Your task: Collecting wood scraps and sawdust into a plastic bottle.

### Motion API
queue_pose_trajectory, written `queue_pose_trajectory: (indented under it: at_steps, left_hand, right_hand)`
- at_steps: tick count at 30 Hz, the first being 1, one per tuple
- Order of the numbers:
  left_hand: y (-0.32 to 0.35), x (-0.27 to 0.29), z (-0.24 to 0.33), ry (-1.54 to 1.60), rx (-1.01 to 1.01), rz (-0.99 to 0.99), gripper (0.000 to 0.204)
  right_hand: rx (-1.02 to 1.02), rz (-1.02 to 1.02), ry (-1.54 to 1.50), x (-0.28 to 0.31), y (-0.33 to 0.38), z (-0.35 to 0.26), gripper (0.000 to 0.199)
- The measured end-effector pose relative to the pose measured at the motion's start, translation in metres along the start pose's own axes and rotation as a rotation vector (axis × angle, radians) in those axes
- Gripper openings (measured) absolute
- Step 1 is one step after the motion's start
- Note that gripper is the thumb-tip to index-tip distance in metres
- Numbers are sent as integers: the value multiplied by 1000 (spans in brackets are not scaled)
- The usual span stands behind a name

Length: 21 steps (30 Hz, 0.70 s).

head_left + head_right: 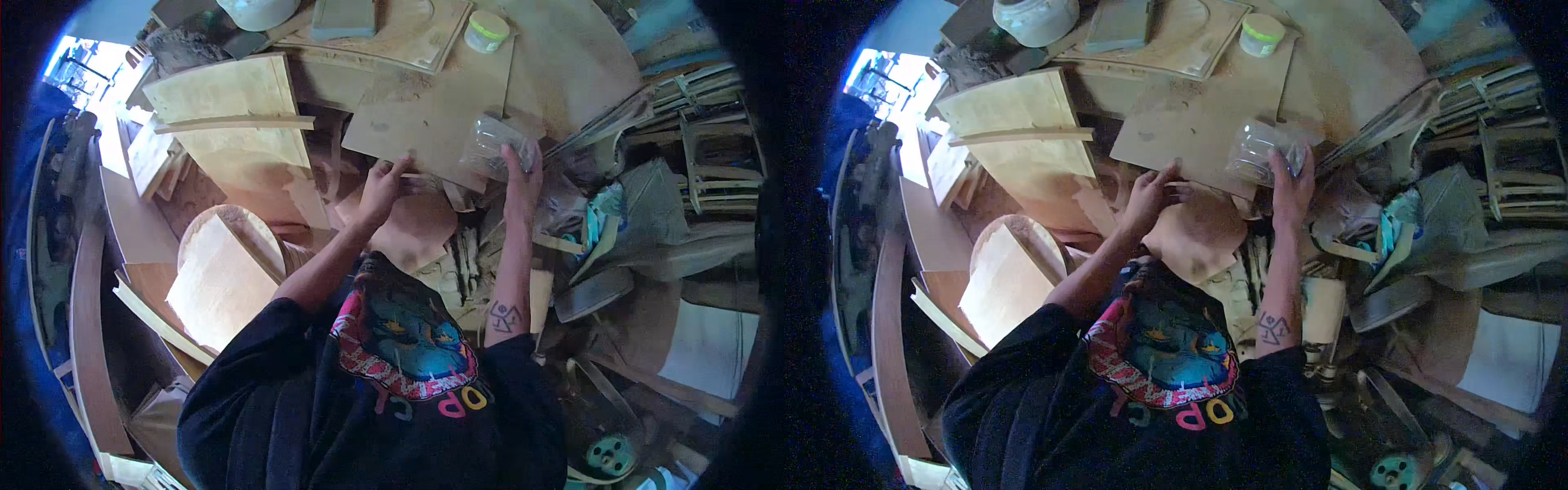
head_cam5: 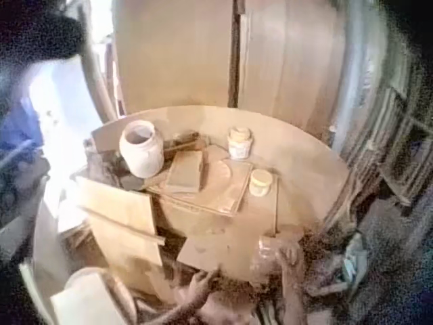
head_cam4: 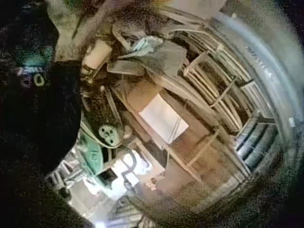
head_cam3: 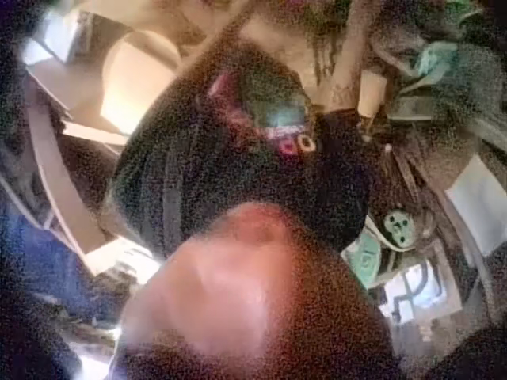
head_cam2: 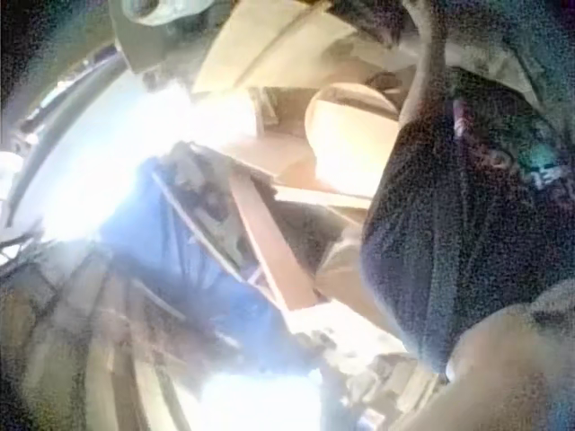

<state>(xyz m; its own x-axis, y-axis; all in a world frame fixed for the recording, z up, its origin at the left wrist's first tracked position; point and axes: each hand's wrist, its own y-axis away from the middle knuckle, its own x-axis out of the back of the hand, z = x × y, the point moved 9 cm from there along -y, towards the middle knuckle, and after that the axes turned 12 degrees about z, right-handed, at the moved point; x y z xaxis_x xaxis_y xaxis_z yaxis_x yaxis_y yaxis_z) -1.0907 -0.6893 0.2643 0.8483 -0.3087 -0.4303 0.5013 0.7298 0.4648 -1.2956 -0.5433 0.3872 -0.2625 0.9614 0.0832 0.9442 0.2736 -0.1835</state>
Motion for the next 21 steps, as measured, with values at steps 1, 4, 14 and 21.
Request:
queue_pose_trajectory:
  at_steps: [1,4,14,21]
  left_hand:
    - [1,0,-1,-111,-22,-58,28]
    - [55,-18,61,-614,-297,-204,30]
    - [15,-84,74,-1357,-1195,-231,109]
    - [16,-88,72,-1444,-1297,-180,123]
  right_hand:
    - [-35,-14,17,-1,-4,3,75]
    - [-15,-26,89,-3,-8,4,77]
    - [216,-94,274,-28,-6,-39,81]
    - [230,-133,471,-47,-11,-62,81]
